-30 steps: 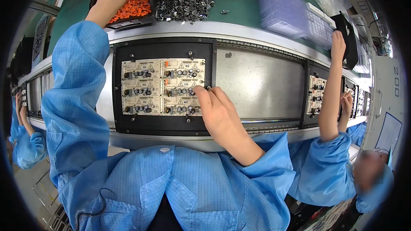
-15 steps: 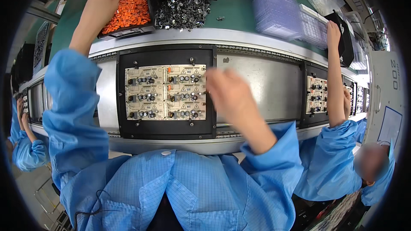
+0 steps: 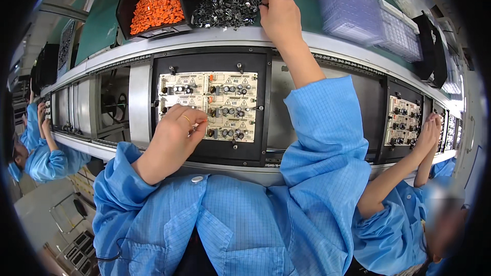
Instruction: Placing small electronic components manually onto printed circuit boards on an assembly line.
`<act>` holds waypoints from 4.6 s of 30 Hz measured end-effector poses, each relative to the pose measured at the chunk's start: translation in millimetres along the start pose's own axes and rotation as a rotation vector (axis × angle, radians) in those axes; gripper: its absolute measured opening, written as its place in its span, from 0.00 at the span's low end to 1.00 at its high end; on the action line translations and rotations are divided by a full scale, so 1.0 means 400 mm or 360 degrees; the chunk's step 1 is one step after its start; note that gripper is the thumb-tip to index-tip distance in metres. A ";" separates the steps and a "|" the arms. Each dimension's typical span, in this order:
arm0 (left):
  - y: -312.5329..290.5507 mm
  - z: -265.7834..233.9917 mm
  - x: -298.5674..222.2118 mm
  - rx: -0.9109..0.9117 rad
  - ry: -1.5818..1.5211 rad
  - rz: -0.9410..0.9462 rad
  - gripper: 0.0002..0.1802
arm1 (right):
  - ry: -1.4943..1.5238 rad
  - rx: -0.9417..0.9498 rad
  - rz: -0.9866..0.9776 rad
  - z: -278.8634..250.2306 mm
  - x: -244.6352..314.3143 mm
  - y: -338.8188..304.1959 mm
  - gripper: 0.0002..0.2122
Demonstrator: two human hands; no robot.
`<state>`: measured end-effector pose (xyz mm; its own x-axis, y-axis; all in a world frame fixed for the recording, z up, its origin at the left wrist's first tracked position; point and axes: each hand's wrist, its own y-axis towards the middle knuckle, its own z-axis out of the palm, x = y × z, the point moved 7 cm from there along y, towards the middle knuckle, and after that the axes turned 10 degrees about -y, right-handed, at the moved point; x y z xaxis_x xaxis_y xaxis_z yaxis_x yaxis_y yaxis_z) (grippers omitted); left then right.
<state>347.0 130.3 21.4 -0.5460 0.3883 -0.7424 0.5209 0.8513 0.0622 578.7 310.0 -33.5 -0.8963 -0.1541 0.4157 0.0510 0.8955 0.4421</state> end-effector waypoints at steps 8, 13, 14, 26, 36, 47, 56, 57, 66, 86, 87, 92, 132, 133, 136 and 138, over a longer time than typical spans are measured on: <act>0.001 0.033 -0.008 0.0134 0.0113 0.0032 0.08 | -0.0049 -0.0067 -0.0033 -0.019 -0.005 0.006 0.10; 0.003 0.041 -0.001 0.0171 0.0161 -0.0013 0.08 | 0.0057 -0.0097 -0.0131 -0.035 -0.006 0.006 0.07; 0.004 0.040 -0.002 0.0170 0.0164 -0.0015 0.08 | 0.0061 -0.0097 -0.0132 -0.041 -0.006 0.008 0.07; 0.286 -0.242 0.125 -0.0422 0.0453 0.0332 0.07 | 0.0489 0.0457 -0.0326 -0.156 0.237 -0.166 0.05; 0.508 -0.387 0.308 -0.0410 0.0921 0.0183 0.07 | 0.0189 0.0655 -0.0540 -0.056 0.457 -0.249 0.13; 0.530 -0.375 0.323 -0.0579 0.0920 0.0043 0.06 | -0.0244 0.0767 -0.0648 -0.023 0.467 -0.253 0.17; 0.295 -0.347 0.188 -0.0328 0.0407 0.0265 0.14 | -0.0106 0.0418 -0.0290 -0.068 0.306 -0.162 0.08; 0.246 -0.320 0.167 -0.0309 0.0271 0.0191 0.11 | -0.0221 0.0245 -0.0256 -0.080 0.246 -0.125 0.08; 0.068 -0.181 0.162 -0.0157 0.0102 -0.0087 0.06 | 0.0053 -0.0030 0.0069 -0.024 0.032 0.001 0.08; 0.136 -0.142 0.156 0.0091 0.0257 -0.0096 0.05 | 0.0186 -0.0019 0.0079 -0.107 0.025 0.014 0.07; 0.137 -0.139 0.156 0.0090 0.0259 -0.0081 0.05 | 0.0206 -0.0016 0.0072 -0.121 0.032 0.007 0.07; 0.132 -0.141 0.163 0.0119 0.0241 -0.0031 0.04 | 0.0335 -0.0020 0.0057 -0.181 0.090 -0.033 0.07; 0.401 -0.429 0.196 -0.0676 0.0358 0.0058 0.06 | -0.0013 0.0492 -0.0550 -0.116 0.324 -0.237 0.15; 0.396 -0.422 0.194 -0.0624 0.0287 0.0002 0.06 | -0.0106 0.0377 -0.0460 -0.113 0.276 -0.188 0.14; 0.341 -0.353 0.175 -0.0445 0.0318 0.0177 0.08 | -0.0144 0.0194 -0.0251 -0.077 0.146 -0.080 0.13; 0.263 -0.293 0.160 -0.0228 0.0105 0.0126 0.09 | -0.0061 0.0201 -0.0240 -0.042 0.118 -0.041 0.13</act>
<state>290.2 286.2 58.5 -0.5513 0.4744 -0.6863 0.4676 0.8569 0.2167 543.1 281.3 -7.7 -0.9059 -0.2765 0.3208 -0.1384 0.9092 0.3927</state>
